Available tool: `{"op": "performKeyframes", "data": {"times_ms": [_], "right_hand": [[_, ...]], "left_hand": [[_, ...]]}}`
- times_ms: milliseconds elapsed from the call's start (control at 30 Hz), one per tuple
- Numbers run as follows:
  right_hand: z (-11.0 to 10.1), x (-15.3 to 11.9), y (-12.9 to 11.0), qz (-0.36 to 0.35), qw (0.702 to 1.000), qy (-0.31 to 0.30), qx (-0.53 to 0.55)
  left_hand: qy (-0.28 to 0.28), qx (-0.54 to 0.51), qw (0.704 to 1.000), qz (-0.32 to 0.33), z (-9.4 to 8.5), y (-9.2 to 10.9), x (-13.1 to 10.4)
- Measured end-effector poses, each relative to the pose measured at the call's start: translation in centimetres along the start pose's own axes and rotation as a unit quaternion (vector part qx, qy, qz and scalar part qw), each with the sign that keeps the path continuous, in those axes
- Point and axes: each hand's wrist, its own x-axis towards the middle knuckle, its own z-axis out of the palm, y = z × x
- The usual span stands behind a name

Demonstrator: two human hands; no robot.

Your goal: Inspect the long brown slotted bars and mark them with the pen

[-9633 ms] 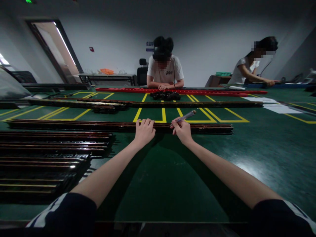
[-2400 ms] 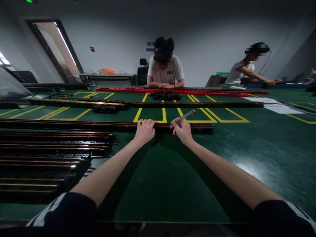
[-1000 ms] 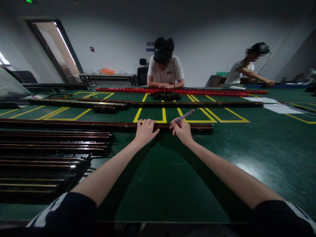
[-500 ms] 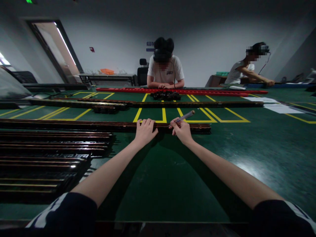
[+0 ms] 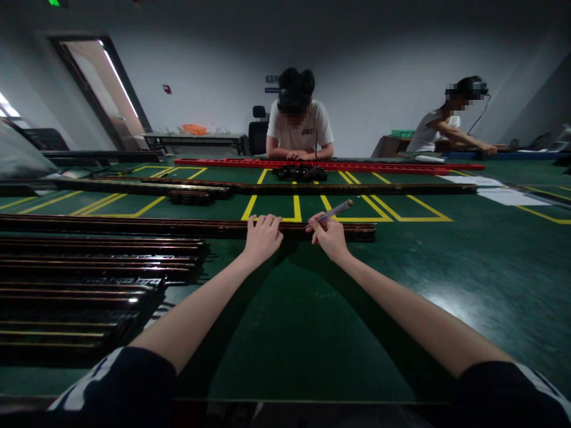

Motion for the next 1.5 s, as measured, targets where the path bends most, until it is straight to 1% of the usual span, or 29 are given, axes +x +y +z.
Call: {"op": "performKeyframes", "data": {"times_ms": [300,767,1100,1300,1500], "right_hand": [[-0.01,-0.03,0.03,-0.006,1.0,0.004,-0.003],[-0.01,-0.06,0.18,-0.006,1.0,0.028,-0.012],[0.01,0.04,0.37,-0.005,1.0,0.019,-0.012],[-0.02,-0.01,0.28,-0.014,1.0,0.004,-0.019],[0.02,-0.04,0.18,-0.014,1.0,0.012,-0.015]], "left_hand": [[-0.006,-0.006,1.0,0.001,-0.26,0.01,-0.05],[-0.007,-0.013,1.0,0.007,-0.1,-0.13,-0.03],[-0.003,0.002,1.0,0.009,-0.07,-0.05,-0.07],[-0.018,0.001,1.0,-0.003,-0.63,0.18,-0.07],[-0.021,-0.008,1.0,-0.012,-0.79,0.12,-0.04]]}}
